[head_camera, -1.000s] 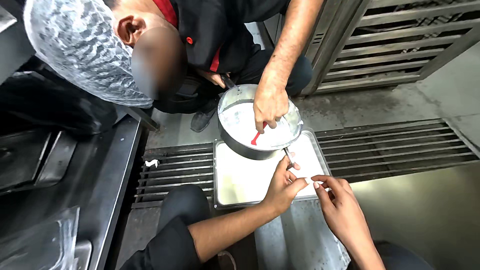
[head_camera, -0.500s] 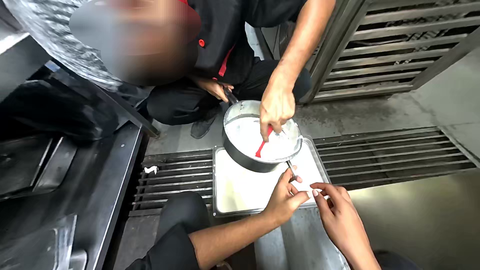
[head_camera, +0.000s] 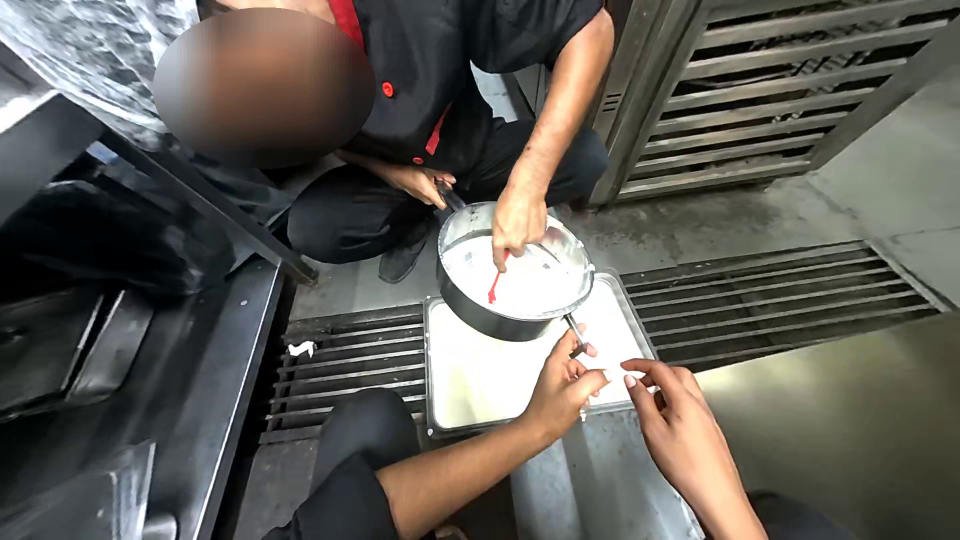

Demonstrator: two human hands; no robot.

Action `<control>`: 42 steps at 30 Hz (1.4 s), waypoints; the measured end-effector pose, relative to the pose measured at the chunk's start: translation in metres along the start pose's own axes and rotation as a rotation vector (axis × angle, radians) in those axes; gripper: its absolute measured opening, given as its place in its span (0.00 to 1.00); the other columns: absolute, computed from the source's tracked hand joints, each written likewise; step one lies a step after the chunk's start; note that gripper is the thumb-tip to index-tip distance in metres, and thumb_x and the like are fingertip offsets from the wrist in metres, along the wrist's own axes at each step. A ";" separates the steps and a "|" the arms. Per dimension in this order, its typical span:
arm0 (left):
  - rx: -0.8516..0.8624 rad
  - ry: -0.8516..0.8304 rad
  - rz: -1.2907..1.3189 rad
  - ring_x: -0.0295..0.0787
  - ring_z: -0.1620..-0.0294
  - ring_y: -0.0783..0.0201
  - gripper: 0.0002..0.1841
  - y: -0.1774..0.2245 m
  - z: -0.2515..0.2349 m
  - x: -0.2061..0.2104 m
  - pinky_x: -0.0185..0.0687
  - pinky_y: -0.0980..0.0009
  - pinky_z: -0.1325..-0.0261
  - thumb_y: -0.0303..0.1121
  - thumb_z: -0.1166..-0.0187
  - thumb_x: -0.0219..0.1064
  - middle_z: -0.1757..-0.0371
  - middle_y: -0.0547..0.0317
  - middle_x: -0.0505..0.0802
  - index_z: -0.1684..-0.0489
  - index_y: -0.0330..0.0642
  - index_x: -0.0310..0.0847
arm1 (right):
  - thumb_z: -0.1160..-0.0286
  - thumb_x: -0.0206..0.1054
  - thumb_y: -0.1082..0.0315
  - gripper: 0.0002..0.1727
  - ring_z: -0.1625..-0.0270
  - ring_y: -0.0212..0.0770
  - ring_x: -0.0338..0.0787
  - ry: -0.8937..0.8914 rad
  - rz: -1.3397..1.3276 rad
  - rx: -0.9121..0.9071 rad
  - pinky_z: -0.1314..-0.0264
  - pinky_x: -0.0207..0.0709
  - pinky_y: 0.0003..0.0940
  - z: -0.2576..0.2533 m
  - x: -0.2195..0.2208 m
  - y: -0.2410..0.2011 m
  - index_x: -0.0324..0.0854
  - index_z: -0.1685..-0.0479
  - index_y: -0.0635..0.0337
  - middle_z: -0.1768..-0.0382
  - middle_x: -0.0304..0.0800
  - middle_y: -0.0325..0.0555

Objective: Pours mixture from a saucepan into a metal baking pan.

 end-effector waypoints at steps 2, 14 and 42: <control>-0.034 0.038 -0.008 0.79 0.70 0.74 0.33 -0.008 0.001 -0.005 0.79 0.78 0.63 0.29 0.21 0.63 0.47 0.52 0.82 0.15 0.29 0.58 | 0.20 0.57 0.61 0.17 0.67 0.40 0.82 -0.003 0.002 0.005 0.65 0.77 0.42 0.000 0.000 0.001 0.89 0.44 0.55 0.57 0.82 0.48; -0.033 -0.004 -0.041 0.79 0.70 0.74 0.32 -0.008 0.002 0.000 0.80 0.78 0.63 0.27 0.22 0.63 0.45 0.52 0.83 0.16 0.29 0.60 | 0.19 0.57 0.59 0.18 0.67 0.42 0.82 -0.026 0.015 0.006 0.65 0.77 0.45 0.002 -0.001 0.001 0.88 0.42 0.55 0.56 0.82 0.49; -0.038 -0.175 -0.129 0.86 0.51 0.68 0.41 -0.003 0.028 0.032 0.84 0.72 0.52 0.32 0.21 0.66 0.16 0.41 0.72 0.07 0.35 0.48 | 0.12 0.53 0.52 0.22 0.57 0.47 0.83 -0.043 -0.133 0.103 0.57 0.76 0.54 -0.002 -0.003 0.003 0.85 0.42 0.58 0.54 0.81 0.50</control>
Point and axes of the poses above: each hand's wrist, its own z-axis away from the middle knuckle, its own x-axis out of the palm, y = z × x, the point moved 10 cm from there along -z, towards the middle knuckle
